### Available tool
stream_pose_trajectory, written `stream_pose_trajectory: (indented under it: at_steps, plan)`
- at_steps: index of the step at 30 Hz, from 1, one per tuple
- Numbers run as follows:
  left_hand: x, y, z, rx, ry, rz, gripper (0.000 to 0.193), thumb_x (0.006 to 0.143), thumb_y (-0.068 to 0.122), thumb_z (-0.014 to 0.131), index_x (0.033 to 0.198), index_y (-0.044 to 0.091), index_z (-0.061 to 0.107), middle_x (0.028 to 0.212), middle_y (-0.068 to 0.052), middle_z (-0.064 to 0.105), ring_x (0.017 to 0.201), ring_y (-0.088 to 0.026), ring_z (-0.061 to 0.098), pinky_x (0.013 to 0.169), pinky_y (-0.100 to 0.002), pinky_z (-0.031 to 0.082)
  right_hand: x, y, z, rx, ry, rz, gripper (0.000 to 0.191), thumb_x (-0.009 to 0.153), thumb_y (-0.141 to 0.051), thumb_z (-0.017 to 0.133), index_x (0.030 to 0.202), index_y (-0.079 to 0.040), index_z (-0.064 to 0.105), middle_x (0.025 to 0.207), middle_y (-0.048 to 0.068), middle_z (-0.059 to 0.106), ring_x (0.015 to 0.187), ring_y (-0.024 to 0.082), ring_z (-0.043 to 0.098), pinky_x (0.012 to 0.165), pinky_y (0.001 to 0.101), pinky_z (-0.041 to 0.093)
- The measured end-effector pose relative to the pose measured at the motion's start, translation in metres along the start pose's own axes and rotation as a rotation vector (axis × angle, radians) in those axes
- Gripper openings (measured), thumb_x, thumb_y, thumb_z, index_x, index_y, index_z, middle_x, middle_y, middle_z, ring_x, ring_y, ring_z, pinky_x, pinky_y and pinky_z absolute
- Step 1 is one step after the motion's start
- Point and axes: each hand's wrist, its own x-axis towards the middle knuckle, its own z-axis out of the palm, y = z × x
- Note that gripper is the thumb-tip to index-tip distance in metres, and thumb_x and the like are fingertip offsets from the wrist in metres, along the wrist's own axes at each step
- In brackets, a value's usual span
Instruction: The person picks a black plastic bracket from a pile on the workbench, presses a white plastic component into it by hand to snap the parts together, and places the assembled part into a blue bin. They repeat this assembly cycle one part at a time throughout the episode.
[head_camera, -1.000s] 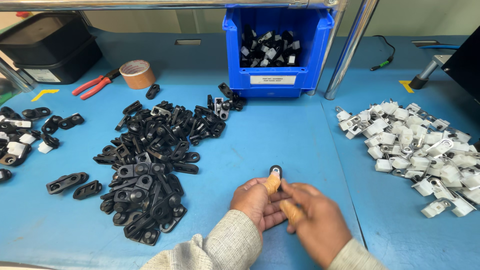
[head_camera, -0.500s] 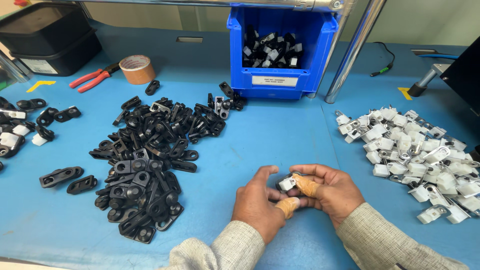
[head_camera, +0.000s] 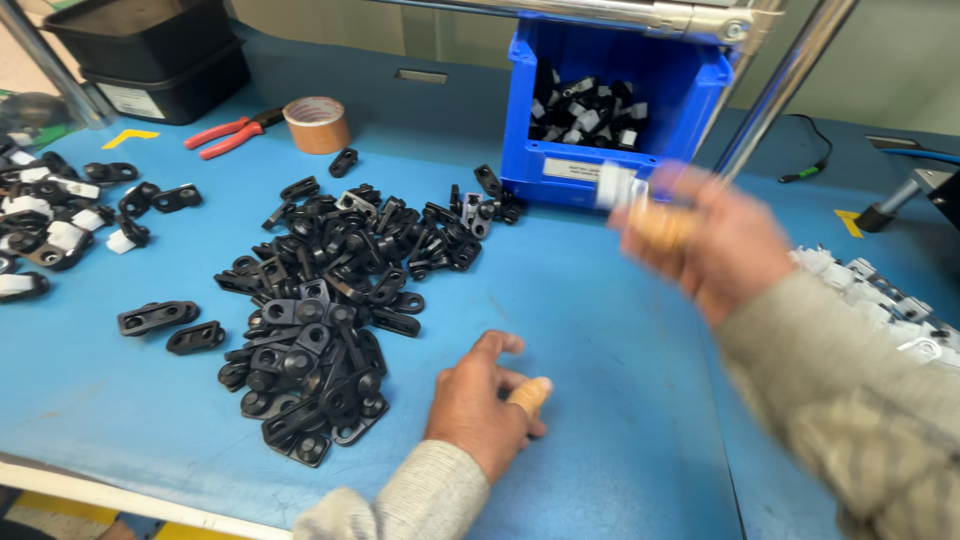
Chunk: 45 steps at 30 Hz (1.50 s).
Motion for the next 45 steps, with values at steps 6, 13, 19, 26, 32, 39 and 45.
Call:
stream_pose_trajectory:
  at_steps: [6,13,19,26,32,39,45]
  plan:
    - [0.021,-0.004,-0.041,0.397,0.181,0.358,0.019,0.081,0.013,0.079,0.099,0.011,0.076,0.086,-0.01,0.079,0.077,-0.022,0.078,0.075,-0.035,0.062,0.005,0.034,-0.014,-0.24,0.012,0.028,0.037,0.089,-0.014,0.072,0.122,0.001,0.069,0.105,0.008,0.074,0.1,0.024,0.073,0.082,0.0391,0.06]
    - [0.075,0.042,-0.11,0.746,0.413,0.511,0.035,0.079,0.019,0.083,0.112,0.015,0.071,0.101,-0.009,0.076,0.094,-0.029,0.074,0.083,-0.043,0.059,-0.102,0.13,-0.024,-0.967,-0.025,-0.494,0.032,0.083,-0.018,0.074,0.114,-0.007,0.075,0.129,0.009,0.071,0.118,0.026,0.068,0.096,0.0356,0.054]
    - [0.1,0.059,-0.095,1.127,0.327,0.523,0.035,0.083,0.023,0.08,0.117,0.026,0.073,0.108,-0.009,0.073,0.103,-0.033,0.069,0.086,-0.048,0.057,-0.117,0.13,-0.016,-0.97,-0.038,-0.395,0.029,0.084,-0.016,0.075,0.113,-0.009,0.075,0.128,0.007,0.071,0.123,0.028,0.064,0.1,0.0394,0.049]
    - [0.058,0.022,-0.031,0.788,0.099,0.92,0.035,0.079,-0.004,0.067,0.103,0.02,0.075,0.107,-0.006,0.073,0.102,-0.03,0.071,0.088,-0.042,0.058,-0.145,0.12,-0.077,-0.975,0.532,-0.218,0.03,0.081,-0.028,0.077,0.109,-0.018,0.08,0.114,0.006,0.075,0.1,0.021,0.072,0.076,0.0356,0.059]
    - [0.015,-0.003,0.003,0.577,-0.121,0.656,0.03,0.08,0.012,0.078,0.109,0.011,0.072,0.113,-0.007,0.071,0.101,-0.03,0.069,0.085,-0.042,0.057,-0.152,0.138,-0.184,-1.626,0.703,0.06,0.039,0.081,-0.036,0.086,0.117,-0.022,0.082,0.114,0.011,0.075,0.088,0.022,0.073,0.076,0.0335,0.061]
    - [0.014,0.013,-0.007,0.418,0.055,0.304,0.034,0.087,0.016,0.072,0.121,0.015,0.066,0.111,-0.006,0.073,0.095,-0.024,0.075,0.085,-0.038,0.061,-0.159,0.172,-0.237,-1.366,0.681,-0.163,0.068,0.07,-0.022,0.086,0.135,-0.008,0.069,0.11,0.016,0.073,0.085,0.022,0.071,0.059,0.0342,0.059]
    - [0.024,0.032,0.005,0.691,0.031,0.236,0.037,0.09,0.028,0.076,0.125,0.022,0.066,0.113,-0.003,0.07,0.104,-0.025,0.069,0.09,-0.042,0.057,-0.159,0.148,-0.209,-1.319,0.634,-0.142,0.055,0.089,-0.016,0.08,0.143,-0.015,0.072,0.091,0.011,0.07,0.082,0.02,0.069,0.076,0.0345,0.061]
